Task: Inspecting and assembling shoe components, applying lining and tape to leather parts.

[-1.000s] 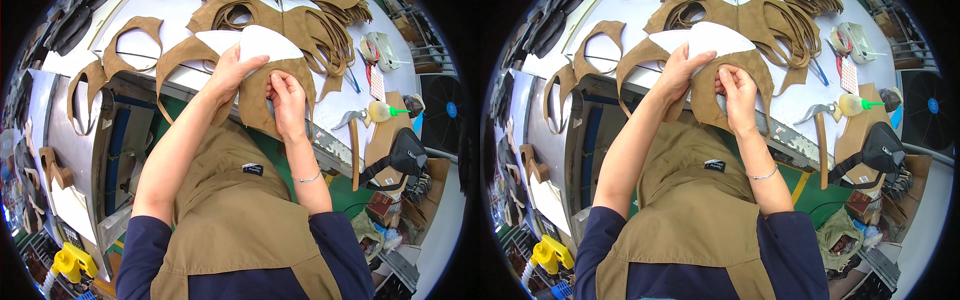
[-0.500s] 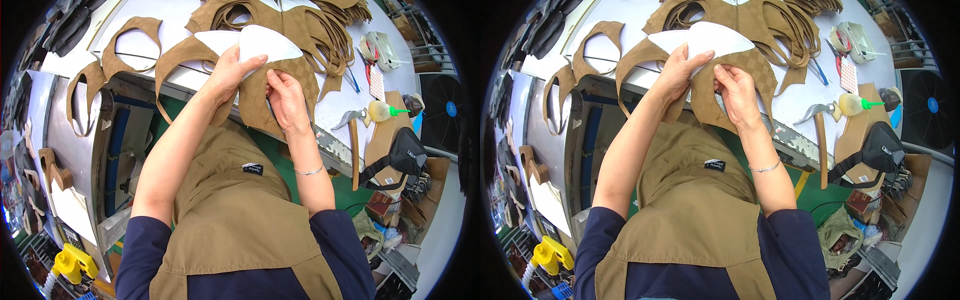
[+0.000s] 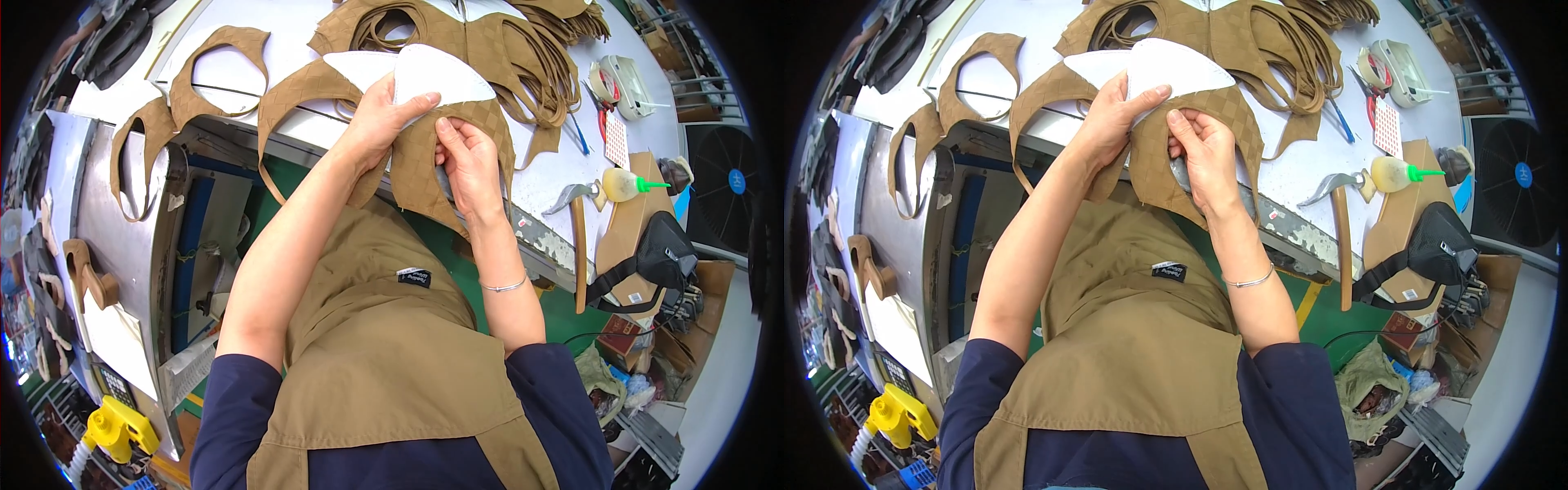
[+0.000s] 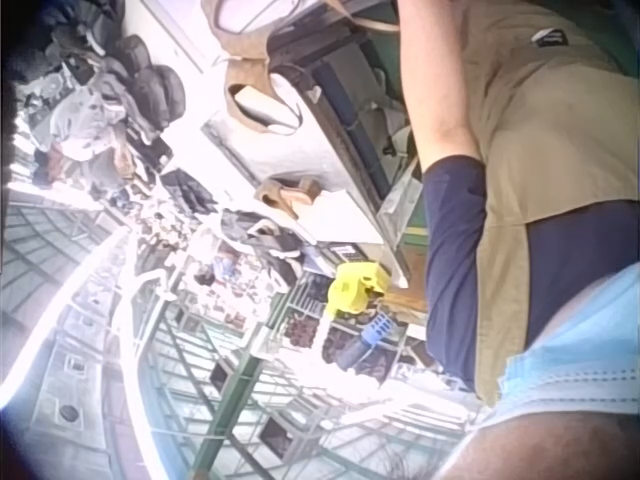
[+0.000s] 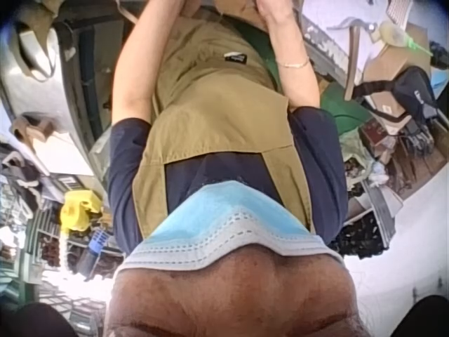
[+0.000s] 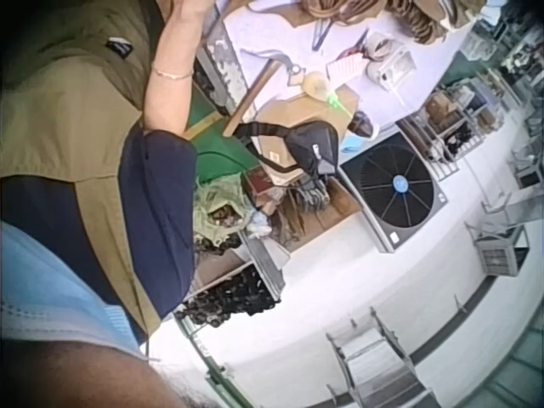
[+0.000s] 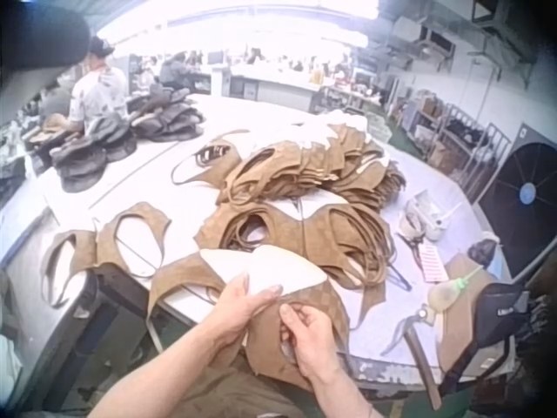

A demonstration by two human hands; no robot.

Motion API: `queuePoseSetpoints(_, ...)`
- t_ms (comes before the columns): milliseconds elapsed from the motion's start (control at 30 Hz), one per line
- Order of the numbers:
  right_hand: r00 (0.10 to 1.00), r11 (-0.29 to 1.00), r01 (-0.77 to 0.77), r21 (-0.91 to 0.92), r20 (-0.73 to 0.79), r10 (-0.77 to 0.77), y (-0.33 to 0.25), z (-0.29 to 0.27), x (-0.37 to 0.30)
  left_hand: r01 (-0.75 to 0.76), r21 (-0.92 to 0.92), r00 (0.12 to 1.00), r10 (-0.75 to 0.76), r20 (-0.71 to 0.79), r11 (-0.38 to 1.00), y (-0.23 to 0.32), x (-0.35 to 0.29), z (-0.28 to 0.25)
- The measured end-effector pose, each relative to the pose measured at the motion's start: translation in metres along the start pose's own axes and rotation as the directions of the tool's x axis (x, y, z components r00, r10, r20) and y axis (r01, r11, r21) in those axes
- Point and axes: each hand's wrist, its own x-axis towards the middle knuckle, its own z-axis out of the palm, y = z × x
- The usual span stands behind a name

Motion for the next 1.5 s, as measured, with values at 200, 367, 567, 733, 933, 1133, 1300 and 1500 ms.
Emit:
queuePoseSetpoints(200, 1.0, 1.0, -0.012, 0.018, -0.016, 0.012, 0.002, 0.001, 0.002, -0.002, -0.005, 1.0, 0.002, 0.0, 1.0, 0.001, -0.001, 0.0)
queuePoseSetpoints(367, 0.937, 0.637, 0.244, -0.732, 0.008, -0.349, -0.002, 0.013, -0.026, -0.059, 0.041, 0.998, 0.06, -0.035, 0.997, -0.004, 0.001, 0.002)
queuePoseSetpoints(567, 0.774, 0.219, 0.36, -0.907, 0.159, -0.613, 0.0, 0.018, -0.022, -0.11, 0.068, 0.989, 0.116, -0.089, 0.992, -0.008, 0.0, 0.008)
queuePoseSetpoints(733, 0.798, 0.331, 0.351, -0.876, 0.095, -0.596, -0.002, 0.02, -0.02, -0.171, 0.18, 0.975, 0.193, -0.109, 0.969, -0.016, 0.004, 0.006)
queuePoseSetpoints(933, 0.854, 0.545, 0.325, -0.773, -0.008, -0.52, -0.007, 0.025, -0.021, -0.213, 0.255, 0.959, 0.252, -0.131, 0.943, -0.018, 0.005, 0.004)
queuePoseSetpoints(1133, 0.87, 0.562, 0.328, -0.759, 0.011, -0.493, -0.009, 0.028, -0.018, -0.184, 0.119, 0.973, 0.198, -0.117, 0.976, -0.011, 0.001, 0.006)
queuePoseSetpoints(1300, 0.885, 0.558, 0.322, -0.765, 0.034, -0.464, -0.002, 0.022, -0.009, -0.169, 0.094, 0.976, 0.18, -0.125, 0.981, -0.01, 0.002, 0.003)
queuePoseSetpoints(1500, 0.906, 0.485, 0.341, -0.805, 0.144, -0.397, -0.007, 0.013, -0.02, -0.117, 0.042, 0.985, 0.122, -0.124, 0.992, -0.01, 0.002, 0.003)
